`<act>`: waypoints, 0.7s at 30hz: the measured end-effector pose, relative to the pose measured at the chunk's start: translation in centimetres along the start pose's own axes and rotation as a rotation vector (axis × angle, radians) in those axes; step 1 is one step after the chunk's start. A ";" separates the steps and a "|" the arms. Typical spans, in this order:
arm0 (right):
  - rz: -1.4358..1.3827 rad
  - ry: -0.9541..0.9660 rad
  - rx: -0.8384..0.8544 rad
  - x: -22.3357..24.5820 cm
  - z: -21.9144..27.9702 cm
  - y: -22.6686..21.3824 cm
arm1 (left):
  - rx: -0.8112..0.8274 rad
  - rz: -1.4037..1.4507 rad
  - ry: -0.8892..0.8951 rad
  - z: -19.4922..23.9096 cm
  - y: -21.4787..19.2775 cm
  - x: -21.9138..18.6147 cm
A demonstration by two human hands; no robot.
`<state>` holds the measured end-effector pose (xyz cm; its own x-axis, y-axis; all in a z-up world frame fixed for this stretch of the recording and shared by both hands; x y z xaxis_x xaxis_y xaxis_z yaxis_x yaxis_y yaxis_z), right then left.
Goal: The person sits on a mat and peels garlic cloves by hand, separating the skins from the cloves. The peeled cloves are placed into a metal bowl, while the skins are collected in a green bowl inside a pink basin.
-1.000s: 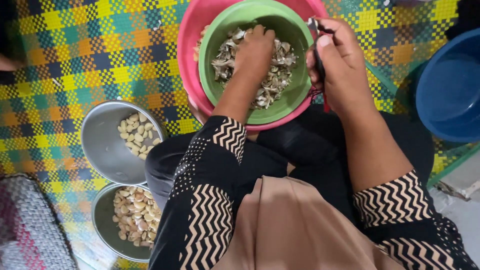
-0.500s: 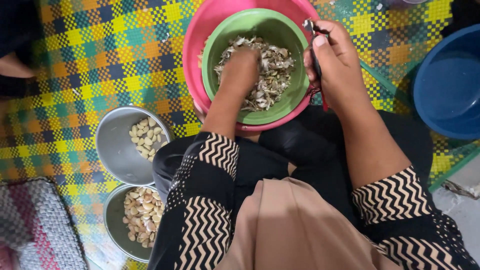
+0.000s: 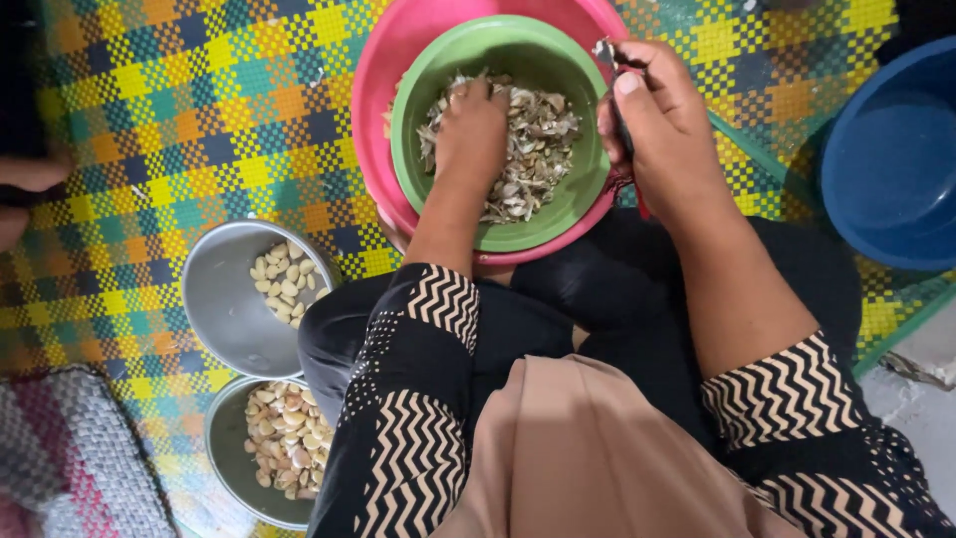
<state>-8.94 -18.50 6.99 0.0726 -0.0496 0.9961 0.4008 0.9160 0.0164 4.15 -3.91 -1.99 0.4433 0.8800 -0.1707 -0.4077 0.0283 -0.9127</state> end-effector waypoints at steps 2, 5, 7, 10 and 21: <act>-0.008 -0.005 0.008 -0.4 -0.2 0.2 | -0.146 0.059 0.070 -0.8 1.5 2.1; -0.012 -0.018 0.016 -0.6 -0.3 0.3 | -0.288 0.143 0.149 0.0 1.1 3.2; -0.013 -0.026 0.025 -0.8 -0.3 0.3 | -0.286 0.167 0.151 1.5 0.9 2.6; -0.014 -0.042 0.041 -1.0 -0.2 0.5 | 0.088 0.114 -0.011 3.6 4.2 1.0; 0.006 -0.068 0.012 -1.2 -0.1 0.2 | -0.054 0.411 0.324 6.0 4.0 2.0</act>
<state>-8.88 -18.30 5.77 0.0126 -0.0173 0.9998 0.3891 0.9211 0.0110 -1.36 0.79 -3.77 0.4828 0.6214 -0.6171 -0.5616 -0.3209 -0.7626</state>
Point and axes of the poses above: each hand's wrist, its own z-axis away from the middle knuckle, its own y-axis out of the palm, x = y × z, the point moved 1 cm from there along -z, towards the middle knuckle, and after that the axes turned 7 degrees about -y, right-handed, at the moved point
